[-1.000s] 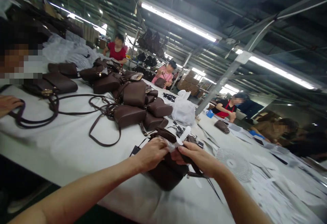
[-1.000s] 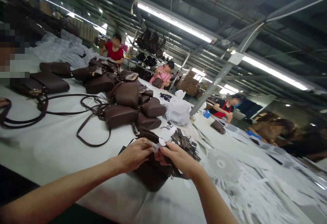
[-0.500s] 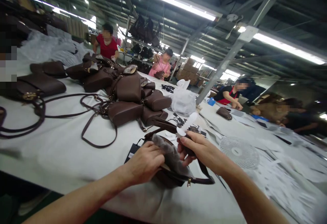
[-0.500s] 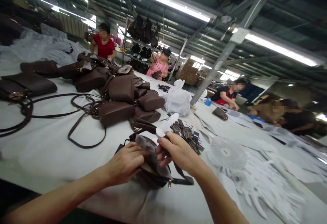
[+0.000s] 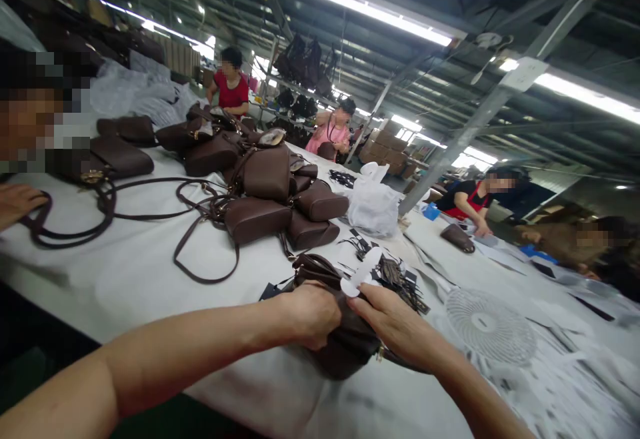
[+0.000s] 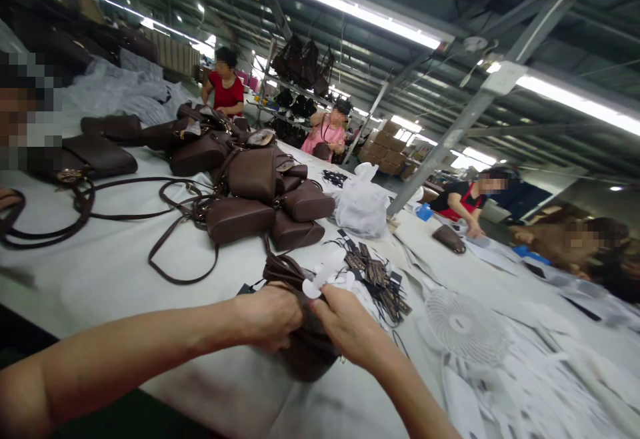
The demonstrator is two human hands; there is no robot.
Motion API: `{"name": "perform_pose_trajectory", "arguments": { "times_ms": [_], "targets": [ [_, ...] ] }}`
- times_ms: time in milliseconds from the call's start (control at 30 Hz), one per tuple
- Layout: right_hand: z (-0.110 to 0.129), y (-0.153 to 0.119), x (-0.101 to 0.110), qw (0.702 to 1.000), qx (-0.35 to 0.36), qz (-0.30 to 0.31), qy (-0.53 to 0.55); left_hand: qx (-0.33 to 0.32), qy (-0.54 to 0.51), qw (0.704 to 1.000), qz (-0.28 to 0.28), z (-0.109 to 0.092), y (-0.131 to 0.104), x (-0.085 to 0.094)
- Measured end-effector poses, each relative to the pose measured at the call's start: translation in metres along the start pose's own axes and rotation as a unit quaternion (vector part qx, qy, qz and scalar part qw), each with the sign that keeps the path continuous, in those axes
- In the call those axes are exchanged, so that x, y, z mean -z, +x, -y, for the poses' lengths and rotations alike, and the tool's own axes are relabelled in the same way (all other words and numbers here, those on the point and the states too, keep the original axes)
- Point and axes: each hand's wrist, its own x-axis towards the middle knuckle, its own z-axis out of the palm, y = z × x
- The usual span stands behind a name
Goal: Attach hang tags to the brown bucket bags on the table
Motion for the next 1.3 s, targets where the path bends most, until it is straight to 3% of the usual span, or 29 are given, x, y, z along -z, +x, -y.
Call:
{"name": "perform_pose_trajectory", "arguments": {
  "times_ms": [100, 267, 400, 567, 733, 900, 1067, 1233, 1300],
  "targets": [
    [-0.001, -0.004, -0.001, 1.0, 0.004, -0.01, 0.014, -0.061, 0.069, 0.996, 0.019, -0.002, -0.016, -0.004],
    [0.0, -0.01, -0.007, 1.0, 0.004, -0.022, 0.022, -0.068, 0.11, 0.99, -0.05, -0.01, -0.047, -0.006],
    [0.0, -0.015, -0.006, 0.998, 0.003, -0.028, 0.055, -0.101, 0.09, 0.987, -0.082, -0.01, -0.048, 0.0],
    [-0.006, -0.018, 0.001, 0.991, 0.003, -0.059, 0.123, -0.14, 0.076, 0.975, -0.156, -0.001, -0.05, 0.002],
    [-0.008, -0.021, 0.005, 0.99, 0.039, -0.089, 0.101, -0.142, 0.113, 0.943, -0.279, 0.003, -0.055, -0.004],
    [0.0, -0.029, 0.002, 0.996, 0.011, -0.06, 0.068, -0.098, 0.108, 0.957, -0.25, -0.004, -0.05, -0.003],
    [-0.002, -0.029, -0.001, 0.98, -0.031, 0.029, 0.192, -0.058, 0.089, 0.967, -0.231, -0.014, -0.048, 0.002],
    [-0.001, -0.021, -0.004, 0.997, 0.013, -0.066, 0.048, -0.072, 0.134, 0.966, -0.207, -0.017, -0.046, 0.003],
    [0.004, -0.019, -0.009, 0.997, 0.024, -0.048, 0.053, -0.097, 0.139, 0.96, -0.224, -0.014, -0.044, 0.0]
  ]
}}
